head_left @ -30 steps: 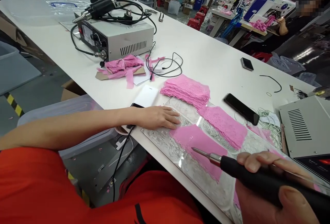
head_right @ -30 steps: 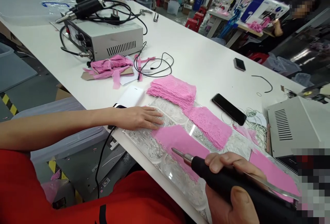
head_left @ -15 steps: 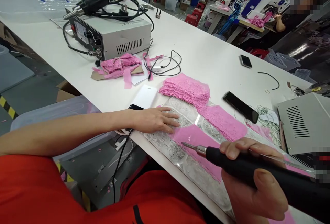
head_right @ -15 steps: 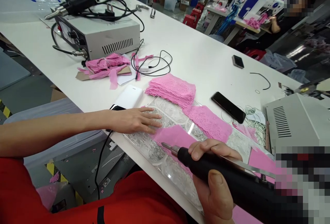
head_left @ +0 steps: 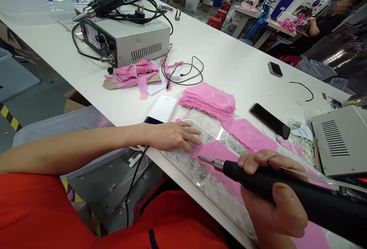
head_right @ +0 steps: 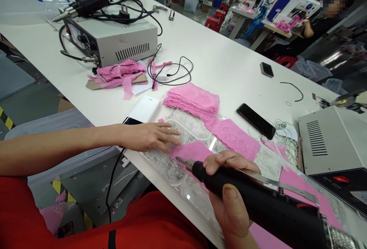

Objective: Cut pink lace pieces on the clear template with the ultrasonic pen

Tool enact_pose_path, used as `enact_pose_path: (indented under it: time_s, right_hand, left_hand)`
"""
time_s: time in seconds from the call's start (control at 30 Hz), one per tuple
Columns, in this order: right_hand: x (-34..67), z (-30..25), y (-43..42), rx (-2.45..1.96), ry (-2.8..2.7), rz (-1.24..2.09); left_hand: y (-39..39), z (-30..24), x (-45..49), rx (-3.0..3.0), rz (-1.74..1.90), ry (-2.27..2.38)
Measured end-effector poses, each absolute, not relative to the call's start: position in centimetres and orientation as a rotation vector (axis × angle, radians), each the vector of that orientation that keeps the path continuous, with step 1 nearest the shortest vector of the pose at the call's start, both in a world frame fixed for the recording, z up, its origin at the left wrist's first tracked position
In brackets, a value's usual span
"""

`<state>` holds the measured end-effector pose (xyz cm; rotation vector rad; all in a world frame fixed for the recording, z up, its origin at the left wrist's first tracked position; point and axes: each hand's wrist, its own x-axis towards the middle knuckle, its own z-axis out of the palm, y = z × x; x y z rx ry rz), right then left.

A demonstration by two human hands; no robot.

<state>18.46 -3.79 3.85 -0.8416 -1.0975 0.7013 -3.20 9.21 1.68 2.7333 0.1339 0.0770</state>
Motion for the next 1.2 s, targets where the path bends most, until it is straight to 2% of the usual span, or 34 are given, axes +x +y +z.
enact_pose_path:
  time_s: [0.27, 1.2]
  right_hand:
    - [17.9, 3.7, -3.3, -0.796, -1.121, 0.724]
    - [16.6, 2.8, -1.8, -0.712, -1.210, 0.733]
  left_hand:
    - [9.1, 1.0, -3.5, 2.695, 0.181, 0.185]
    - [9.0, 1.1, -3.7, 2.892, 0.096, 0.152]
